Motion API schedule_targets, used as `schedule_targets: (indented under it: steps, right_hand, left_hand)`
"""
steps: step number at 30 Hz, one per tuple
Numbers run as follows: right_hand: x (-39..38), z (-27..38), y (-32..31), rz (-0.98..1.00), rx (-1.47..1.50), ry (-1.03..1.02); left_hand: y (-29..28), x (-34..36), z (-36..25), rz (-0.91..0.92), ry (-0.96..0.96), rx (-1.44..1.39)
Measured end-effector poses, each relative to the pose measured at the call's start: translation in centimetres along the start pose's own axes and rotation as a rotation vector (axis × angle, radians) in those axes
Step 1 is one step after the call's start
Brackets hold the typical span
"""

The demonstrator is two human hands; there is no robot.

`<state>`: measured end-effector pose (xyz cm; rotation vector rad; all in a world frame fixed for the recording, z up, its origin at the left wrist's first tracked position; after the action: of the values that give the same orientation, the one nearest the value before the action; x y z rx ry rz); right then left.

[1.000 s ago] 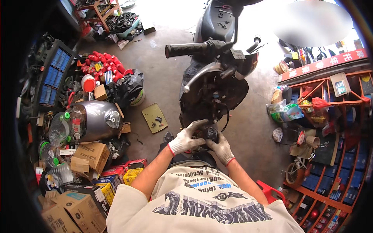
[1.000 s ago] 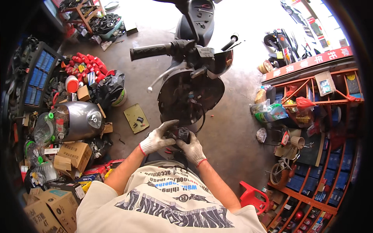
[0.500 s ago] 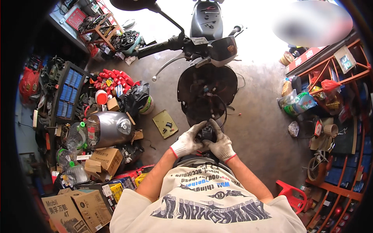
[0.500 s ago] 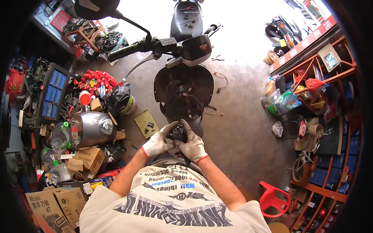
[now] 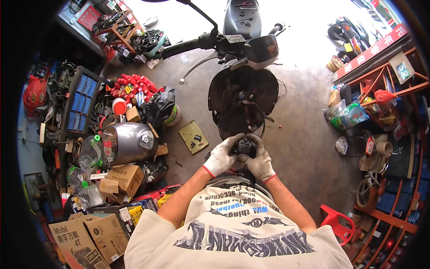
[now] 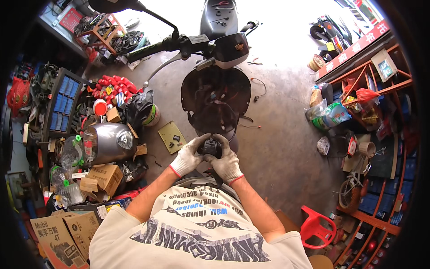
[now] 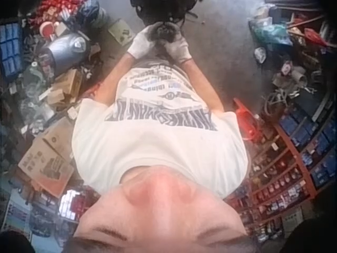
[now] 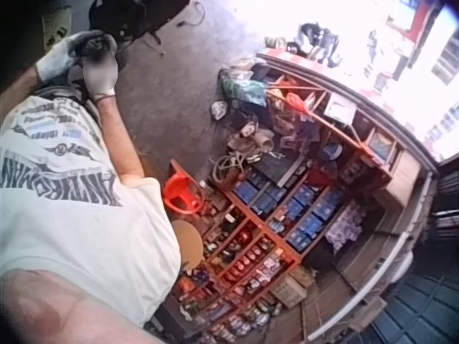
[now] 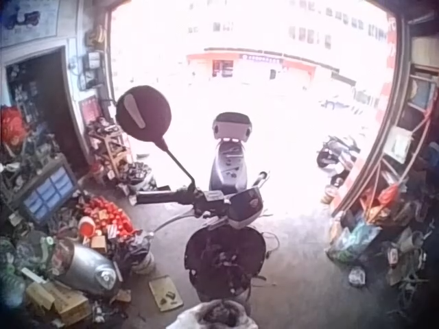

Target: Disassembling and inspecting the brake lever assembly on a motorcycle.

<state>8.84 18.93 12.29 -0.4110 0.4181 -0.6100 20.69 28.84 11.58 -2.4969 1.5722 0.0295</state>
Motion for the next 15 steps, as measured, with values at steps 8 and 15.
schedule_targets:
  steps: [8,15]
  right_hand:
    - [-0.01,0.11,0.47,0.021,-0.046,0.04]
    - [-0.26,-0.25,0.81,0.004,-0.067,0.037]
  left_hand:
    - [-0.41,-0.15,0.26,-0.008,0.03,0.024]
    - [-0.54,-0.61,0.8,-0.012,0.025,0.031]
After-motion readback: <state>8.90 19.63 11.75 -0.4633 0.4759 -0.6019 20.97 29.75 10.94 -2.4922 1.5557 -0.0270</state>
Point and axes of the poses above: each hand's wrist, its own x-axis towards the middle knuckle, its own y-axis out of the palm, z = x × y, the point moved 7 cm from there along x, towards the middle knuckle, and after that the axes turned 8 degrees about -x, right-handed, at the moved point
